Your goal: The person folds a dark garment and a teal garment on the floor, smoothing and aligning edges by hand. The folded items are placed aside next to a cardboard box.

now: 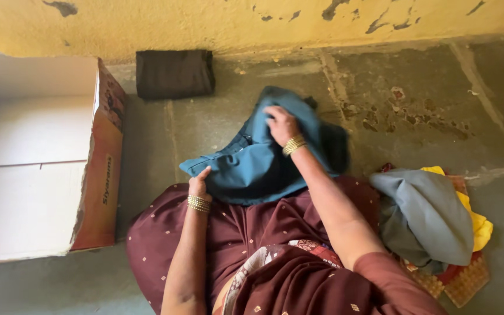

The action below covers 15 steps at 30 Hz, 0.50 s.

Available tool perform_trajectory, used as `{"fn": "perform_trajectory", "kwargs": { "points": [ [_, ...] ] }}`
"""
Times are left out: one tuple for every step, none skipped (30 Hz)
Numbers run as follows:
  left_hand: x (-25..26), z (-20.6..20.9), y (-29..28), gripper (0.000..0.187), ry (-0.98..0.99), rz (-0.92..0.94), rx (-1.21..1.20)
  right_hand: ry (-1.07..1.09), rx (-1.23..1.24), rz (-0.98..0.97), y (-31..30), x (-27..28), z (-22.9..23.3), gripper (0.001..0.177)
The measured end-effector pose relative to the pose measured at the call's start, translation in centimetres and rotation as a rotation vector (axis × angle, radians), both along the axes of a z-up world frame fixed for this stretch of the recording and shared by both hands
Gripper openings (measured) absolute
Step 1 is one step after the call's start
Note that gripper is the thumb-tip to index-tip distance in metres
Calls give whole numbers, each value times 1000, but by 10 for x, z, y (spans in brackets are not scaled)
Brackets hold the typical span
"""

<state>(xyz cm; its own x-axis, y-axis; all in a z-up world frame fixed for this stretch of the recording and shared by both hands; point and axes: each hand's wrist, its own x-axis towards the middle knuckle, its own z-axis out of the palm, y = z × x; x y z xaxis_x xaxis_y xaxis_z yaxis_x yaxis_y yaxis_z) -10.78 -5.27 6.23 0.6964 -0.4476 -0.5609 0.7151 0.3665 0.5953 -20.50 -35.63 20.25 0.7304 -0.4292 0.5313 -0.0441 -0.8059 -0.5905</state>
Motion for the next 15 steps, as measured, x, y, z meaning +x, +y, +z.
{"fn": "perform_trajectory", "kwargs": {
  "points": [
    [2,-3,1,39,5,62,29,-71,-43,167,14,9,14,39],
    [4,-7,2,40,9,124,58,-139,-84,337,24,14,26,54],
    [6,-11,3,41,14,192,85,-83,-66,361,32,15,34,57],
    [7,-16,4,42,-13,253,110,-27,-47,384,37,15,38,60],
    [8,-20,5,44,-40,314,137,29,-28,408,41,15,37,64],
    [11,-24,5,45,-67,375,163,38,-7,335,40,9,32,48],
    [13,-28,6,46,-72,401,183,50,17,259,35,-2,21,33],
    [16,-31,7,47,-77,427,203,38,3,167,26,-15,7,28],
    [14,-35,6,47,-76,448,225,33,-10,70,12,-31,-9,22],
    [15,-38,6,47,-78,454,236,14,-18,-1,-6,-46,-25,23],
    [16,-40,5,47,-79,455,248,-3,-26,-75,-25,-64,-41,24],
    [16,-42,5,47,-79,457,259,113,60,-177,-42,-84,-57,29],
    [16,-42,4,45,-94,472,245,227,144,-277,-57,-101,-72,35],
    [17,-42,4,44,-108,488,232,332,231,-292,-70,-115,-83,50],
    [17,-40,6,43,-125,505,220,434,321,-307,-79,-126,-94,67]
  ]
}}
